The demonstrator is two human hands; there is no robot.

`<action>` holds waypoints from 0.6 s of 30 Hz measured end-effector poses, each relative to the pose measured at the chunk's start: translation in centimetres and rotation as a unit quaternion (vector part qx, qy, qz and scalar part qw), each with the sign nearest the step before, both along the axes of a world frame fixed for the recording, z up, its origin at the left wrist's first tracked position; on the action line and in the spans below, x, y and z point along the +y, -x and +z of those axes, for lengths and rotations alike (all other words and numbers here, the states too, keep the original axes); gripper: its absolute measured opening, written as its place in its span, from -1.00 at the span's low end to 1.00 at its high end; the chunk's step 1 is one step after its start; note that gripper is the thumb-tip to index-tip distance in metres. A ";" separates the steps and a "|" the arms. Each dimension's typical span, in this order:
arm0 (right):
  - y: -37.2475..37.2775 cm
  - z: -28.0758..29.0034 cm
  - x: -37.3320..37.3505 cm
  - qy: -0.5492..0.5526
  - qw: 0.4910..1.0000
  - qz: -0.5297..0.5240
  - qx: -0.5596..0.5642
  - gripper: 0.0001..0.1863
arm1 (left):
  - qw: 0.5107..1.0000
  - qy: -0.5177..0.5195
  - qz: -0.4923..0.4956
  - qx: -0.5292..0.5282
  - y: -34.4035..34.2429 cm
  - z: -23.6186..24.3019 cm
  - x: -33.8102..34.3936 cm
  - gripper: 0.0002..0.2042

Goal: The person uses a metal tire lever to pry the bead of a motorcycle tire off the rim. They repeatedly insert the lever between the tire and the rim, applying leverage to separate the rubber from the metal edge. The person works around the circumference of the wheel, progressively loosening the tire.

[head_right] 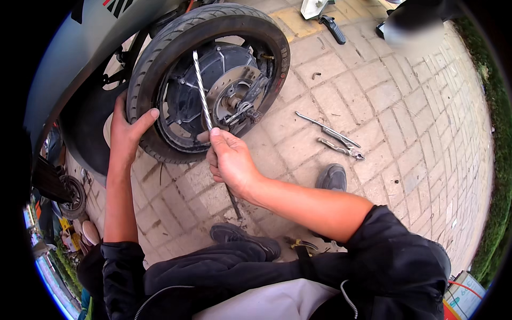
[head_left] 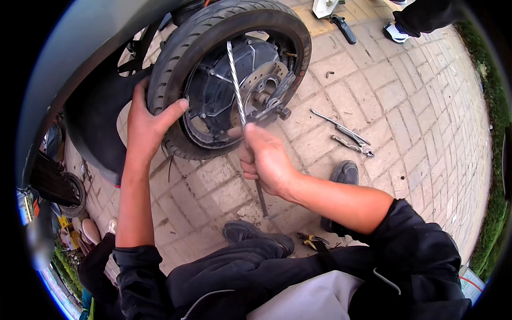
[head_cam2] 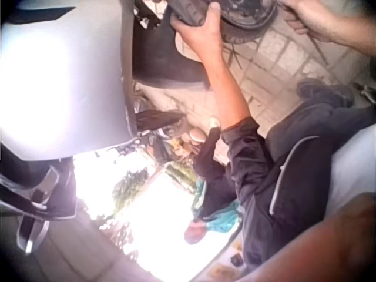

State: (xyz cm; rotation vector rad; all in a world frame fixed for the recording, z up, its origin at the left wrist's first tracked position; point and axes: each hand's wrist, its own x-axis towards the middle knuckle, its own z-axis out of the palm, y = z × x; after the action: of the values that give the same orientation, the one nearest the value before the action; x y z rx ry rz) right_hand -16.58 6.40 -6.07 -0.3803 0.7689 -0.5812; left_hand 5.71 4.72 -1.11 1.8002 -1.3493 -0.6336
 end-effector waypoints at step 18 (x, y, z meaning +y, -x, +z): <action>-5.6 -0.7 0.0 0.003 0.987 -0.147 -0.059 -0.61 | 1.000 -0.006 0.025 0.010 0.7 0.0 -0.5 -0.33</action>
State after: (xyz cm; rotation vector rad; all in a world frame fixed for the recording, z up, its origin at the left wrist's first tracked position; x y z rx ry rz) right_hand -10.96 6.36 -6.80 -0.2354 0.7150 -0.8753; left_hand 5.02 4.24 -1.09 1.8261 -1.2860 -0.6324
